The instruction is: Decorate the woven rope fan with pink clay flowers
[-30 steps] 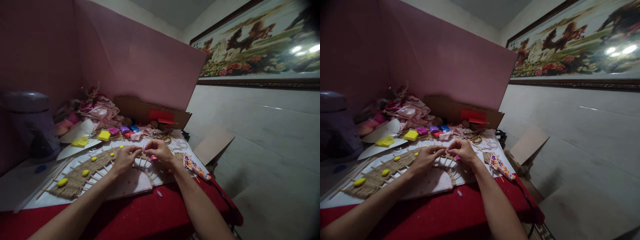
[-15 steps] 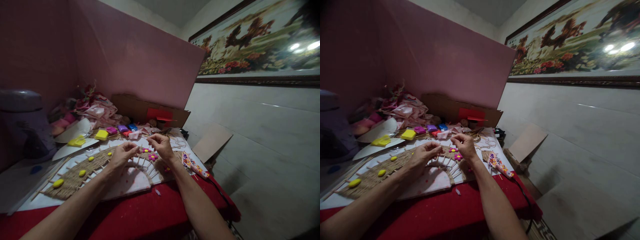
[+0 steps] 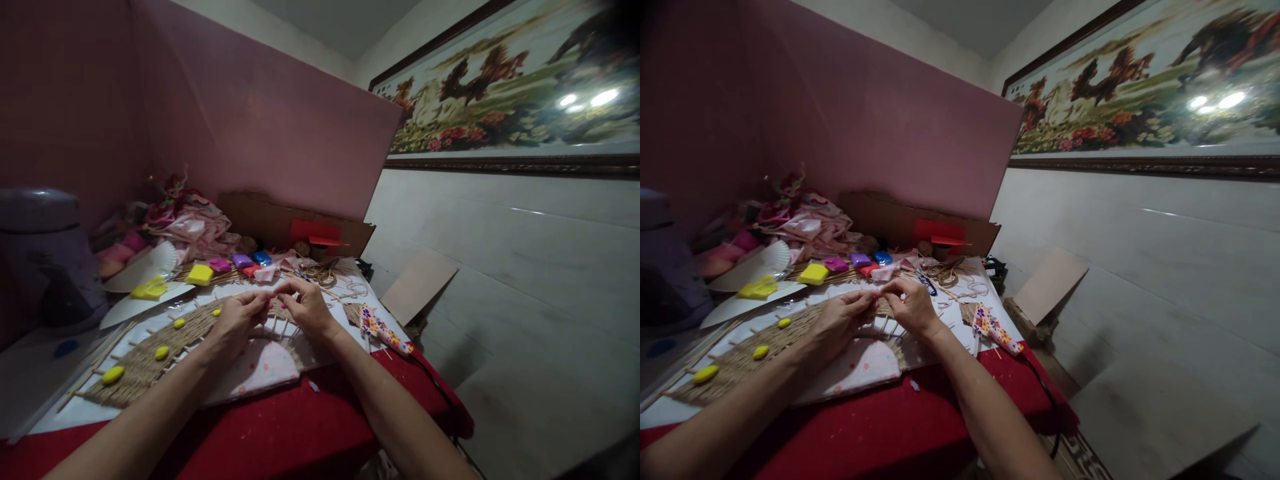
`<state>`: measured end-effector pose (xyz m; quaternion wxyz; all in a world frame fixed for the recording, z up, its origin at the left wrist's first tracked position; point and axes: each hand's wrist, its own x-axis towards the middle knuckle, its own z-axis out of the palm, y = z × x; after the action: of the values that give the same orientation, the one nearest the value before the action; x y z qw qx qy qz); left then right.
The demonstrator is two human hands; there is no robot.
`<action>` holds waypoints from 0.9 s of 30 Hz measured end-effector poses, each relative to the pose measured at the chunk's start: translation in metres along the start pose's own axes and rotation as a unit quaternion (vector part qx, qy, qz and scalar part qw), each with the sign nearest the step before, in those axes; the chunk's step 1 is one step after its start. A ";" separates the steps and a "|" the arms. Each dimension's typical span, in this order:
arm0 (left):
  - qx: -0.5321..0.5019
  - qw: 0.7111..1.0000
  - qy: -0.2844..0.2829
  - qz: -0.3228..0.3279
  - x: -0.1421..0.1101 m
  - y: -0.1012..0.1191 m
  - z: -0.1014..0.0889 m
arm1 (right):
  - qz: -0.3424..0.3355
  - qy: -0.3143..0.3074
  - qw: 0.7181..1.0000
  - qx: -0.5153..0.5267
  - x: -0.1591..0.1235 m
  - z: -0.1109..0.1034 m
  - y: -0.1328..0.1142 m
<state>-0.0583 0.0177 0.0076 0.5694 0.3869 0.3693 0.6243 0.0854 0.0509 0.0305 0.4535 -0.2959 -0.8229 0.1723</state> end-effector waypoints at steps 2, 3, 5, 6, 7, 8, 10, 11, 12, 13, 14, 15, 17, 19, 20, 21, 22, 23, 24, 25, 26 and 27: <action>-0.011 1.000 -0.007 -0.004 -0.001 0.000 0.001 | -0.006 0.002 1.000 -0.028 -0.001 0.001 -0.005; -0.014 1.000 -0.011 -0.005 -0.002 0.000 0.001 | -0.006 0.003 0.999 -0.043 -0.002 0.002 -0.007; -0.009 1.000 -0.011 -0.005 -0.001 -0.001 0.000 | -0.003 -0.001 0.998 -0.070 -0.006 0.003 -0.012; -0.004 1.000 -0.008 -0.005 -0.001 -0.002 -0.001 | 0.002 0.000 0.997 -0.079 -0.009 0.003 -0.014; 0.003 1.000 -0.001 -0.006 0.000 -0.002 -0.002 | 0.009 0.000 0.997 -0.082 -0.011 0.004 -0.015; 0.007 1.000 0.003 -0.010 0.001 -0.003 -0.003 | 0.017 0.004 0.997 -0.078 -0.014 0.004 -0.016; 0.004 1.000 0.006 -0.017 0.001 -0.004 -0.004 | 0.031 0.016 0.998 -0.061 -0.019 0.006 -0.017; -0.004 1.000 0.003 -0.018 0.001 -0.005 -0.004 | 0.038 0.025 0.998 -0.050 -0.021 0.008 -0.016; -0.014 1.000 0.001 -0.017 0.001 -0.005 -0.003 | 0.047 0.035 0.997 -0.040 -0.023 0.009 -0.015; -0.023 1.000 0.000 -0.016 0.000 -0.004 -0.003 | 0.057 0.045 0.997 -0.030 -0.024 0.011 -0.014; -0.031 0.999 0.000 -0.017 0.000 -0.004 -0.002 | 0.069 0.056 0.996 -0.020 -0.026 0.013 -0.012; -0.036 0.999 0.003 -0.019 -0.001 -0.003 -0.002 | 0.080 0.065 0.995 -0.010 -0.027 0.015 -0.010; -0.033 0.999 0.009 -0.024 -0.002 -0.003 -0.001 | 0.092 0.072 0.993 0.007 -0.029 0.018 -0.007; -0.018 1.000 0.007 -0.024 -0.002 -0.003 -0.001 | 0.091 0.071 0.993 0.017 -0.030 0.020 -0.006; -0.006 1.000 0.003 -0.023 -0.002 -0.003 -0.001 | 0.088 0.071 0.993 0.018 -0.031 0.020 -0.007; 0.004 1.000 -0.003 -0.022 -0.002 -0.003 -0.002 | 0.085 0.071 0.994 0.019 -0.031 0.020 -0.008; 0.012 1.000 -0.009 -0.020 -0.002 -0.004 -0.002 | 0.082 0.071 0.994 0.020 -0.032 0.019 -0.009; 0.018 1.000 -0.013 -0.017 -0.002 -0.004 -0.002 | 0.080 0.070 0.994 0.019 -0.032 0.019 -0.010; 0.022 1.000 -0.017 -0.014 -0.003 -0.003 -0.002 | 0.079 0.069 0.994 0.018 -0.032 0.018 -0.010; 0.024 0.999 -0.020 -0.011 -0.003 -0.003 -0.002 | 0.080 0.069 0.994 0.018 -0.032 0.017 -0.011; 0.025 0.999 -0.021 -0.010 -0.003 -0.002 -0.001 | 0.081 0.069 0.994 0.017 -0.032 0.016 -0.011; 0.028 0.999 -0.021 -0.010 -0.004 -0.002 0.000 | 0.083 0.069 0.994 0.018 -0.032 0.016 -0.011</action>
<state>-0.0578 0.0140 0.0058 0.5722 0.4118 0.3786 0.5997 0.0819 0.0217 0.0076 0.4990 -0.3661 -0.7586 0.2036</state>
